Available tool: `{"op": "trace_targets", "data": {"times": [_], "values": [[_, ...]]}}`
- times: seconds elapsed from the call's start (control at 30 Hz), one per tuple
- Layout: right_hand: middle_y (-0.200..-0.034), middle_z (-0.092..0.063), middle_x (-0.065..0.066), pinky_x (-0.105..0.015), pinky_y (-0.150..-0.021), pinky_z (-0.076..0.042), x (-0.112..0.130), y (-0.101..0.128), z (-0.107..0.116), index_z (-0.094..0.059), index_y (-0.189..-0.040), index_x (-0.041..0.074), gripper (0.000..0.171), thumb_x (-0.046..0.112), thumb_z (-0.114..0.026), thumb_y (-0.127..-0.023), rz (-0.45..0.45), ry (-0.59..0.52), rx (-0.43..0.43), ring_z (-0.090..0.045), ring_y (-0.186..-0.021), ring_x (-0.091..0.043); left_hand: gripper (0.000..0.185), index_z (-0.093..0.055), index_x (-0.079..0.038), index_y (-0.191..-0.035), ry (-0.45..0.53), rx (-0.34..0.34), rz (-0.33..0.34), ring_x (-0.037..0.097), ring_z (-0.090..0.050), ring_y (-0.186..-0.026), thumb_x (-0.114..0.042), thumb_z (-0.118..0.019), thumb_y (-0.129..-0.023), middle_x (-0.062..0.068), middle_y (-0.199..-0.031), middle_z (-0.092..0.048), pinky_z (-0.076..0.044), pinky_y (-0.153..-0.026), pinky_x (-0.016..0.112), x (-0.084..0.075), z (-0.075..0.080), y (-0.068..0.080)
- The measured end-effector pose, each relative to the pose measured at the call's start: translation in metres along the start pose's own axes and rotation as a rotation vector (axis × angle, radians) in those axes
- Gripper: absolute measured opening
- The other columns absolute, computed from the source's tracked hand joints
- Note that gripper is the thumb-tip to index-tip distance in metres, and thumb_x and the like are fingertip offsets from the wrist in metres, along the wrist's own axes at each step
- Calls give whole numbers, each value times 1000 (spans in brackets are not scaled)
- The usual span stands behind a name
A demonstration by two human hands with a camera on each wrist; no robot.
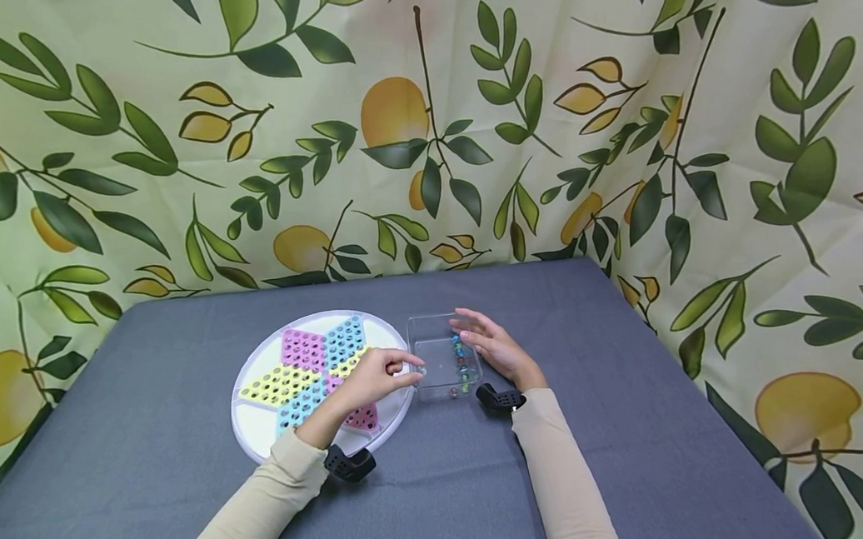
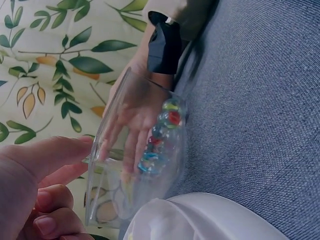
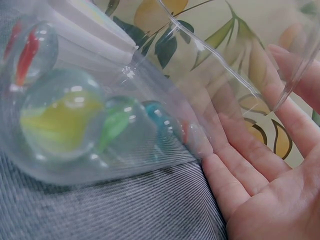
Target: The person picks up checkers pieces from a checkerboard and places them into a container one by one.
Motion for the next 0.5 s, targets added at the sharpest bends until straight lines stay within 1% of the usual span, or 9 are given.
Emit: {"op": "trace_targets", "data": {"times": [0.1, 0.2, 0.3, 0.5], "values": [[-155, -23, -31, -7, -97, -40, -1, 0, 0, -19, -151, 1, 59, 15, -46, -101, -3, 0, 1, -22, -146, -41, 20, -74, -3, -100, -6, 5, 3, 4, -29, -56, -16, -70, -86, -7, -60, -32, -25, -54, 16, 1, -1, 0], [-155, -23, -30, -6, -97, -40, -2, 0, 0, -19, -151, 2, 59, 15, -47, -101, -10, -4, -3, -18, -146, -44, 20, -74, -3, -100, -4, 12, 8, 5, -29, -56, -17, -70, -86, -7, -60, -32, -25, -54, 16, 3, -2, 0], [-155, -23, -30, -6, -96, -40, -2, 1, 0, -20, -151, 2, 59, 15, -48, -101, -11, -10, -3, -17, -146, -44, 20, -74, -3, -101, -3, 20, 19, 5, -28, -56, -16, -70, -86, -7, -60, -32, -25, -54, 15, 5, -4, -1], [-155, -23, -30, -6, -98, -39, -1, 1, 0, -20, -152, 4, 59, 20, -48, -101, -5, 26, -4, -21, -147, -41, 21, -73, -3, -102, -14, 26, 14, 5, -28, -55, -17, -70, -86, -7, -60, -32, -25, -53, 15, 5, -4, -1]]}}
Point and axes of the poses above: each hand's wrist, its own y-axis away from the middle knuckle, its own z-axis out of the back of the hand, x = y × z, the point moved 9 cm from there along -y, towards the middle knuckle
